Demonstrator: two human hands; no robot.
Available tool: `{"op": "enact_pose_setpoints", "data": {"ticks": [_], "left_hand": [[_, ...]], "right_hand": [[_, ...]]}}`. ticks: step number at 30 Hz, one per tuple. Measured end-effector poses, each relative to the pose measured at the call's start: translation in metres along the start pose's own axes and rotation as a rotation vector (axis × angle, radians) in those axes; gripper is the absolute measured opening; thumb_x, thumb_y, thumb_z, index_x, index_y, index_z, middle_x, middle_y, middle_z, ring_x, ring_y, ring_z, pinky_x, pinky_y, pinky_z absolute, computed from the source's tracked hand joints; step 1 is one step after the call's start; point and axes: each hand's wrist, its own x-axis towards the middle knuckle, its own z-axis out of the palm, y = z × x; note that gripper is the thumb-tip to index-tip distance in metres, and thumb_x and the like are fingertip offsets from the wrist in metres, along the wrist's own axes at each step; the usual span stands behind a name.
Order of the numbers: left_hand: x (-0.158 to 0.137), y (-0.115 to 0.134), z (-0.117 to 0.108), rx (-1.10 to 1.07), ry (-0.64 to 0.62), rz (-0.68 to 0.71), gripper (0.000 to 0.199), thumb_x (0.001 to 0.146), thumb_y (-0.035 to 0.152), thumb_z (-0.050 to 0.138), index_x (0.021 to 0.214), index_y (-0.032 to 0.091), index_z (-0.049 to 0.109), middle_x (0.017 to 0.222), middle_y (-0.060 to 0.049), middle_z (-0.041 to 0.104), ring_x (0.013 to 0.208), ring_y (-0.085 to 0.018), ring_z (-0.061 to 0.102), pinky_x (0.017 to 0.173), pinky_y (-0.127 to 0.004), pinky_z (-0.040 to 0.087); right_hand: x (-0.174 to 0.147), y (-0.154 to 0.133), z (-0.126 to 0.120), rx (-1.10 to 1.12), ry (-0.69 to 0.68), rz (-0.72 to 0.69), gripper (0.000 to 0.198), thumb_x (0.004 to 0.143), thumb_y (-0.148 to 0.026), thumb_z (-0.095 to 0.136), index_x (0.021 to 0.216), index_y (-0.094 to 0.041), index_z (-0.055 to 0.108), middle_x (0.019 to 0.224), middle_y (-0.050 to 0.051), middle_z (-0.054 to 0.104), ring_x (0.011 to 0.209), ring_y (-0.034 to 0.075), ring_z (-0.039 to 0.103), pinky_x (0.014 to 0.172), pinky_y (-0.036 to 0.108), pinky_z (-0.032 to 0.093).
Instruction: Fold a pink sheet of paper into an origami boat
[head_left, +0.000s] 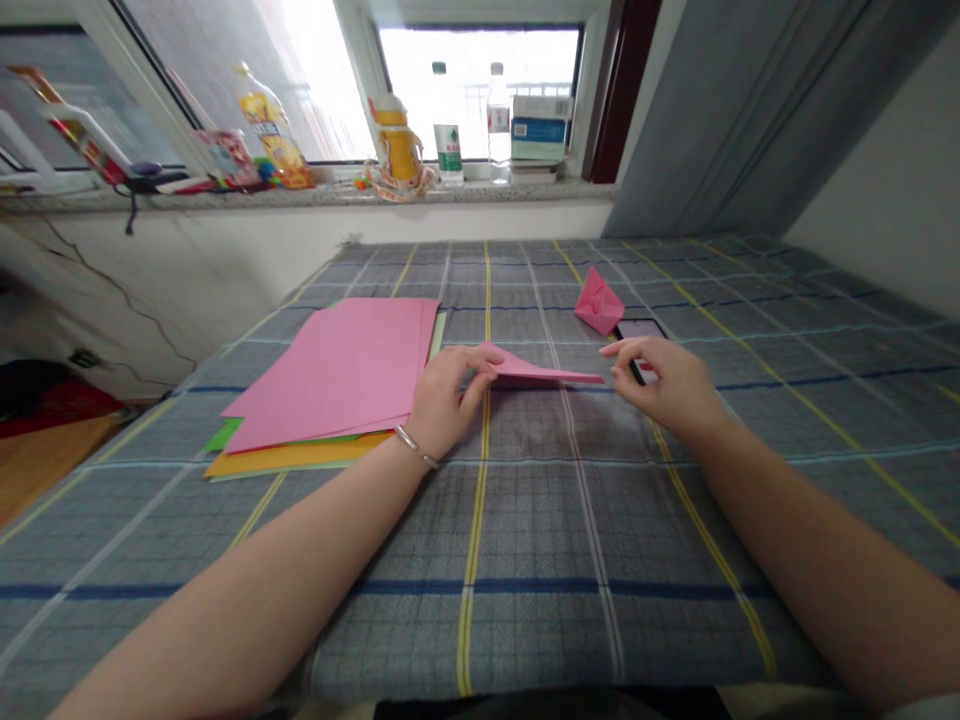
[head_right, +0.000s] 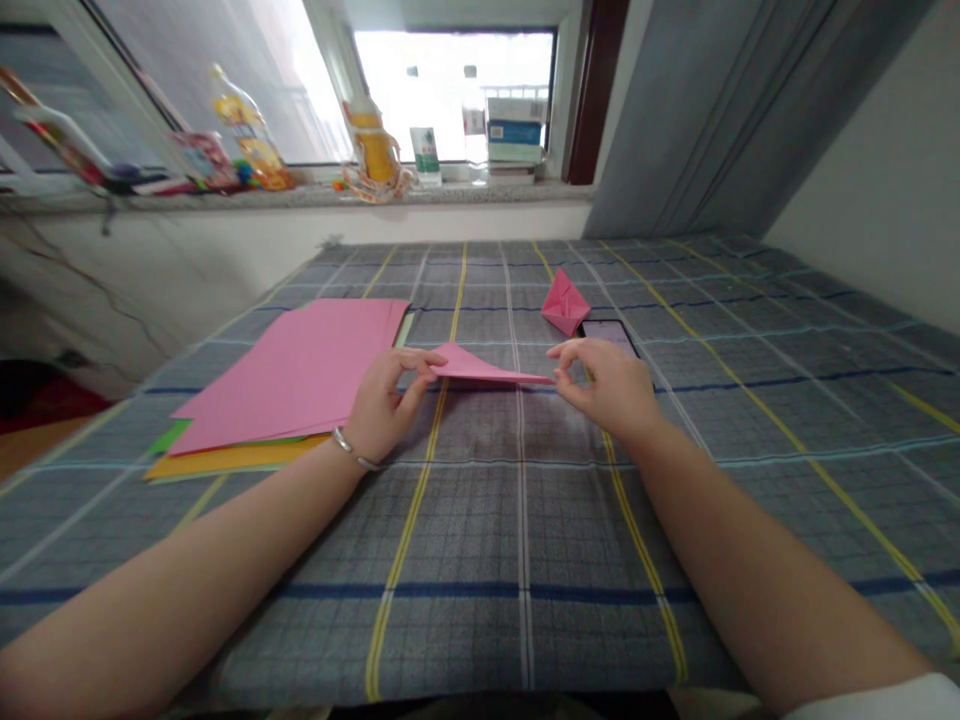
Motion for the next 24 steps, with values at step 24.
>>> {"op": "enact_pose_setpoints", "data": {"ticks": [24], "left_hand": [[-0.001, 0.02, 0.007, 0.23, -0.165, 0.454, 0.007, 0.088, 0.024, 0.056, 0.083, 0.022, 0.06, 0.084, 0.003, 0.068, 0.078, -0.012, 0.056, 0.09, -0.034, 0.038]], "right_hand": [[-0.008, -0.061, 0.019, 0.052, -0.069, -0.365, 0.012, 0.088, -0.025, 0.056, 0.081, -0.02, 0.063, 0.087, 0.003, 0.068, 0.085, 0.016, 0.06, 0.078, 0.029, 0.046]]}}
